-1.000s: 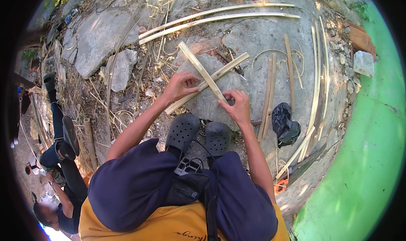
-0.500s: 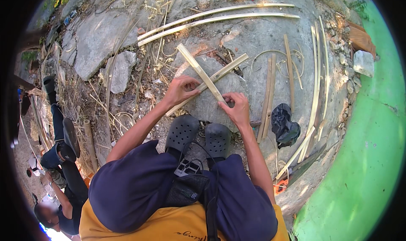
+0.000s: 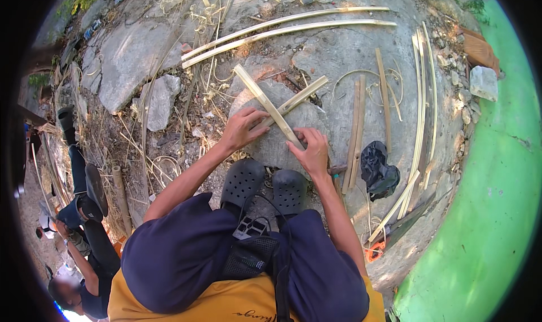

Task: The person assembles a cross-shaped bamboo frame by overlapping two flat bamboo strips and wrapping thin bamboo shavings around the joint to secure it.

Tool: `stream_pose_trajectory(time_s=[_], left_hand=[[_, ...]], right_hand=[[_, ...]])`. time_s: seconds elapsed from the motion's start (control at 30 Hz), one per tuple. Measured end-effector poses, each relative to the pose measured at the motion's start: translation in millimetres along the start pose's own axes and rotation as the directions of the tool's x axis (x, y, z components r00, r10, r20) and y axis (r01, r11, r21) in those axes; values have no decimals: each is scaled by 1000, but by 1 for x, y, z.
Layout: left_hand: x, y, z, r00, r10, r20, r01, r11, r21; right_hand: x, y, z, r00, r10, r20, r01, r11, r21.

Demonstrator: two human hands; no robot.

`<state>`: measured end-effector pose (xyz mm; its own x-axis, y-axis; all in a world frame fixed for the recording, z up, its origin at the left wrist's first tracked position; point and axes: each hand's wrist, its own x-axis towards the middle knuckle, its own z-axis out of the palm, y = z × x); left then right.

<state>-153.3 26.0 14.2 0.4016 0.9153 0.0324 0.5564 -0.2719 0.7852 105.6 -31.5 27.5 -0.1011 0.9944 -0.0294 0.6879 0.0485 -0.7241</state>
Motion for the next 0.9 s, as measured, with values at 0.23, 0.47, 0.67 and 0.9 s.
stream_pose_trajectory(time_s=[0.23, 0.47, 0.67, 0.9], left_hand=[[2, 1, -1, 1000, 7, 13, -7, 1000, 3], [1, 2, -2, 1000, 15, 13, -15, 1000, 18], [1, 4, -1, 1000, 24, -5, -24, 1000, 3], [3, 2, -2, 1000, 31, -3, -31, 1000, 1]], right_hand=[[-3, 0, 3, 1000, 6, -15, -6, 999, -42], [-4, 0, 5, 999, 16, -32, -16, 1000, -18], [-5, 2, 5, 999, 13, -41, -14, 1000, -21], [-3, -1, 5, 999, 22, -38, -22, 1000, -15]])
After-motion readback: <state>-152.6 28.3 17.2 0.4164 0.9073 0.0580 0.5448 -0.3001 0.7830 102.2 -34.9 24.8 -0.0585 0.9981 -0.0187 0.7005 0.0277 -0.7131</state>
